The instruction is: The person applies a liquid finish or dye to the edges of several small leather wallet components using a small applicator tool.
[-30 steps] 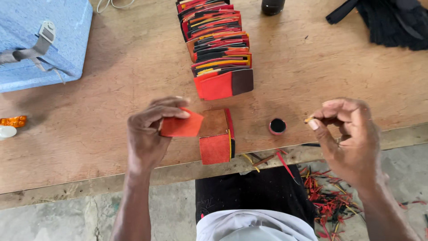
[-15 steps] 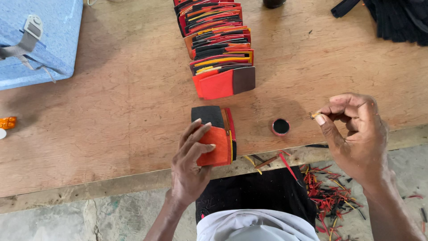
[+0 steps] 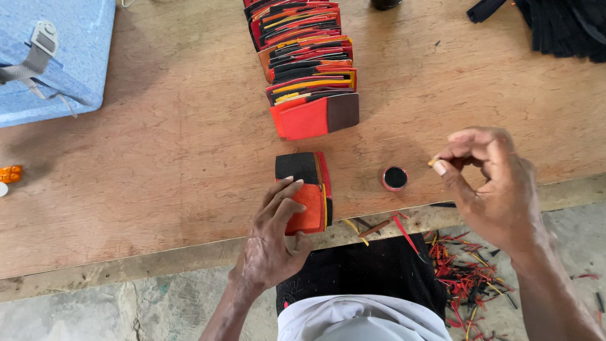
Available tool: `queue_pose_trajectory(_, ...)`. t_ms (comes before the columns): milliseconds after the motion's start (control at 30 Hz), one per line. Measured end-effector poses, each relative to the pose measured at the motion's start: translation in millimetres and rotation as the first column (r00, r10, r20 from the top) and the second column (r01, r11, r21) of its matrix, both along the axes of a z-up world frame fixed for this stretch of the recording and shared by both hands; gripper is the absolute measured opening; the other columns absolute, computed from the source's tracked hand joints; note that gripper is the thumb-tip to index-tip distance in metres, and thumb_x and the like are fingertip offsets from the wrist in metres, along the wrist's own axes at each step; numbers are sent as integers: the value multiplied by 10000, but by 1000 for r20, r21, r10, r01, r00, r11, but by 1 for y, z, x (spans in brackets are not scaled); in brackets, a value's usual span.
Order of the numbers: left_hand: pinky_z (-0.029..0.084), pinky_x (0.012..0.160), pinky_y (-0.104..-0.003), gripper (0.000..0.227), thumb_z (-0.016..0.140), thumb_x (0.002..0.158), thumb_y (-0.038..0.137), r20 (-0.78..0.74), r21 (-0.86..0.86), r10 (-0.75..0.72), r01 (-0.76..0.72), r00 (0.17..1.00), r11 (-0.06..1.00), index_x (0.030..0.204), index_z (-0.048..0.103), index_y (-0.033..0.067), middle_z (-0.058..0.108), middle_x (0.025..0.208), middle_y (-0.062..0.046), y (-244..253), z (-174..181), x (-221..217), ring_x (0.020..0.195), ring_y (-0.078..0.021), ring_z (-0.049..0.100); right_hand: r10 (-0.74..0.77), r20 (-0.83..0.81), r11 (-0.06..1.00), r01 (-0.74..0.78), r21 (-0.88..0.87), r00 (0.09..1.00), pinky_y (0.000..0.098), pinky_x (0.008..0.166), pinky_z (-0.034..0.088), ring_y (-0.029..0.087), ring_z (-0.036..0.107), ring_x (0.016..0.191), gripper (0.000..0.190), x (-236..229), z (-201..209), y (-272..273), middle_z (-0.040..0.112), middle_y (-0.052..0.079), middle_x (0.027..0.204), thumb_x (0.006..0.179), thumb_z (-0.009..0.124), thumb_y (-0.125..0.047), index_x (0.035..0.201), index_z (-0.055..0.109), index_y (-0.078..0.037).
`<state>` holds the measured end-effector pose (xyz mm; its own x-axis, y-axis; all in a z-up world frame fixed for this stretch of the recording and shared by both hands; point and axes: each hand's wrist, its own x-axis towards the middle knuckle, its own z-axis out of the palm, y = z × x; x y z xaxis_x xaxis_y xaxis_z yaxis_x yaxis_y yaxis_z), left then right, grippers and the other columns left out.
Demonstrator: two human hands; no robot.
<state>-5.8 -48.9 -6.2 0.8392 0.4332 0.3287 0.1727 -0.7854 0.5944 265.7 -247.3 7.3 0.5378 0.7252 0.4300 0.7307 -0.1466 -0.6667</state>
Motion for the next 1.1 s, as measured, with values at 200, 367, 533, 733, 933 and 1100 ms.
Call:
queue_pose_trajectory(200,255,1152,-654,274,688,662,151,-38,237,-40,48,998,970,918,644,64,663,1276,-223,10,14,1,1292,-381,549,115,0,975,-113,-190,993,352,816,598,216,763,965,428,5,0,19,767,93,1045,874,747,-101,1238,522,-82)
queue_pose_trajectory(367,520,947,-468,180,690,934,76,162,171,227,-254,960,952,1110,717,49,689,1010,-117,51,17,32,988,-279,633,157,-26,947,-158,-279,987,344,828,631,202,771,957,374,1,7,29,767,89,1032,864,750,-76,1188,568,-121)
queue_pose_trajectory(533,528,892,-434,410,832,769,15,207,296,190,-246,960,923,1151,685,-4,658,1075,-153,92,17,79,1043,-321,618,241,-4,922,-231,-310,970,343,784,633,217,762,922,334,-1,4,35,728,118,1033,908,694,-68,1210,551,-92)
queue_pose_trajectory(733,512,898,-461,232,812,801,-36,123,221,279,-300,953,928,979,678,29,660,1030,-130,98,12,91,1051,-330,618,309,76,907,-269,-325,948,381,761,585,255,744,909,361,-1,1,39,725,119,1000,909,686,-77,1233,528,-61)
queue_pose_trajectory(933,571,858,-317,180,738,875,-36,312,-130,179,-145,933,981,968,608,47,660,982,-55,108,5,91,940,-157,690,321,62,896,-282,-343,945,400,776,571,281,733,921,371,-2,-1,45,723,115,989,899,695,-93,1229,530,-62)
queue_pose_trajectory(1100,569,865,-272,118,672,990,-77,546,-230,132,-3,827,973,944,655,30,688,1050,-60,116,14,96,976,-119,667,301,58,896,-261,-359,952,403,774,563,286,730,918,374,-2,0,44,720,113,983,898,690,-97,1235,530,-66)
